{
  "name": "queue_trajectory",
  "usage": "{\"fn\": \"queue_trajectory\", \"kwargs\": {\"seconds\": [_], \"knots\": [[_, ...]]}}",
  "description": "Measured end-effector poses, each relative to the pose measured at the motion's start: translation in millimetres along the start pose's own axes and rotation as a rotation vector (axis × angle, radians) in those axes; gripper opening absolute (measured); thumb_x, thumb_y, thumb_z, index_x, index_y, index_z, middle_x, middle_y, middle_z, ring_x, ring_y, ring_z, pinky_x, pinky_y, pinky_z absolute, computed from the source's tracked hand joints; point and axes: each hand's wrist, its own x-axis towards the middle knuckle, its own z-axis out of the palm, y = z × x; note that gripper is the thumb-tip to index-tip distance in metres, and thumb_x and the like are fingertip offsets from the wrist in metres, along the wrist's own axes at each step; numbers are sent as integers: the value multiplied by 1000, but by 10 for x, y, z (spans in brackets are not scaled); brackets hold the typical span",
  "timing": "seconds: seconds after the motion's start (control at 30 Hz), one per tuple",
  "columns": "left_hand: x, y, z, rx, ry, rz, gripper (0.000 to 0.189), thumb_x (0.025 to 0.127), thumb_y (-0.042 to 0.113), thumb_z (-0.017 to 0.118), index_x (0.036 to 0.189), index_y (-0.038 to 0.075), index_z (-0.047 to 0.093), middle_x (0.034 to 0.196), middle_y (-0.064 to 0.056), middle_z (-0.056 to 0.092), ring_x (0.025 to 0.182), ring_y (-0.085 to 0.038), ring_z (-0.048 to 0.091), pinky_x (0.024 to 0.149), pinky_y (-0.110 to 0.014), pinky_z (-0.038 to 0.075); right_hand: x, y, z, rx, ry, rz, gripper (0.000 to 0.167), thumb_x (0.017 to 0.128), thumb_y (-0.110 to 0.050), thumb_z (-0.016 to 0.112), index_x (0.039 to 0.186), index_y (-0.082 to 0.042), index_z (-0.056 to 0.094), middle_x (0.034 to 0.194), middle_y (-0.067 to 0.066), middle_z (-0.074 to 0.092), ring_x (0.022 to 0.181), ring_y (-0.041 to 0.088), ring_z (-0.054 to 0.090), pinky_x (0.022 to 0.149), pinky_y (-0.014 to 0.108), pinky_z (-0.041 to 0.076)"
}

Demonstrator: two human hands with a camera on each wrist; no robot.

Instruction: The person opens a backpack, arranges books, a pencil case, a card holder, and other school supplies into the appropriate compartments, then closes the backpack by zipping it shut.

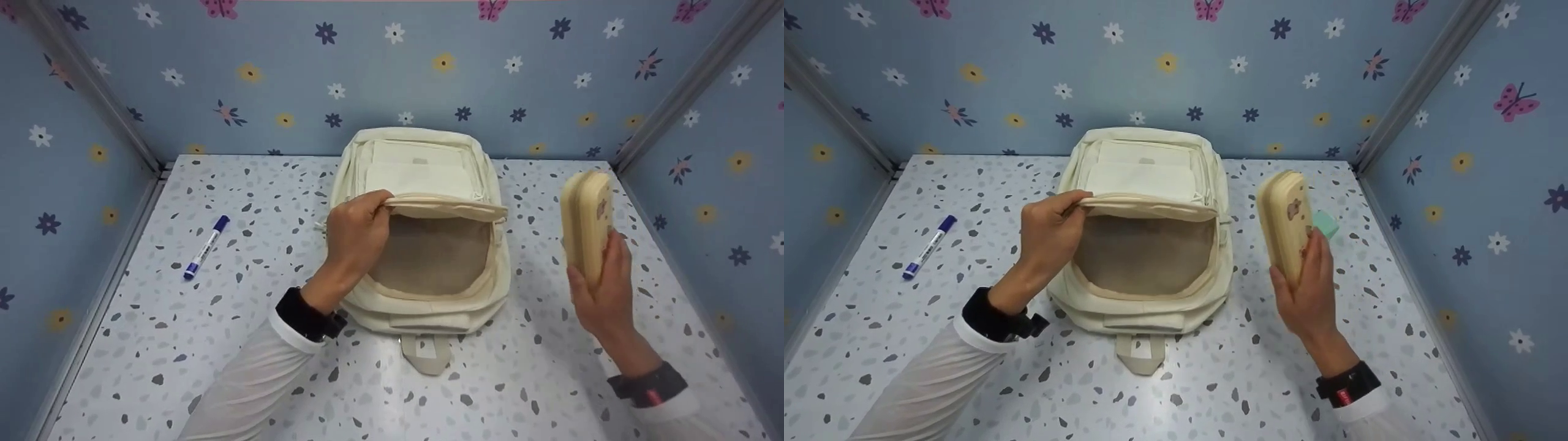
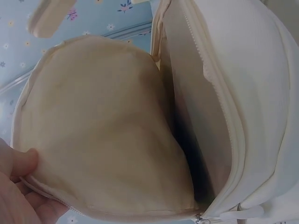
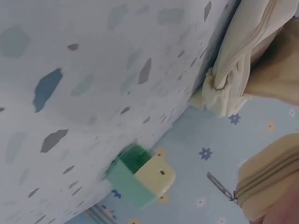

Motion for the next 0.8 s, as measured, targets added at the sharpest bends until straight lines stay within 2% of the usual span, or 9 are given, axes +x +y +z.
{"fn": "queue_trajectory", "kwargs": {"seconds": [0.13,0.2,0.27,0.37,0.5,0.6,0.67,0.8], "knots": [[16,-5,-20,-11,12,5,14,91,-6,67,87,3,77,85,-7,77,71,-19,71,66,-38,58,-2,-122,230,53,-10,-286,82,100,-45,64,151,13,38,144,34,45,122,39,51,109,42,39],[18,-1,-27,-15,10,3,15,91,-6,66,87,3,77,85,-7,78,72,-19,71,67,-38,59,-2,-173,351,71,-28,-417,83,101,-49,62,147,16,42,141,35,48,124,37,53,114,34,37],[15,4,-31,-18,8,1,15,91,-6,66,88,3,77,86,-7,78,73,-19,72,67,-38,59,-6,-224,457,63,-66,-532,80,102,-47,62,144,18,45,140,36,49,125,39,54,117,32,35],[0,10,-28,-18,2,-4,15,90,-7,66,87,3,77,85,-6,78,73,-20,72,67,-38,58,-7,-299,600,8,-174,-644,75,104,-45,58,143,17,46,140,36,50,122,44,55,116,39,38],[-27,18,-27,-20,-1,-17,17,89,-9,65,87,3,78,85,-7,78,73,-21,73,65,-38,58,17,-406,803,-148,-381,-670,70,106,-48,54,148,7,47,141,31,51,120,47,56,107,53,45],[-52,27,-41,-21,-5,-30,19,88,-10,63,89,3,78,87,-8,79,74,-22,74,65,-37,59,62,-459,978,-259,-506,-638,69,103,-48,59,153,-3,44,142,27,51,122,46,56,102,58,49],[-65,33,-55,-20,-7,-39,20,88,-10,63,91,3,79,90,-8,79,77,-22,76,66,-38,60,109,-482,1081,-299,-542,-609,71,100,-45,66,155,-7,43,144,25,51,125,46,55,102,57,49],[-87,47,-74,-14,-12,-43,22,88,-9,63,94,4,80,92,-7,79,80,-21,77,68,-39,60,213,-503,1246,-338,-543,-578,73,95,-34,73,157,-9,44,152,22,48,134,46,51,106,58,46]]}}
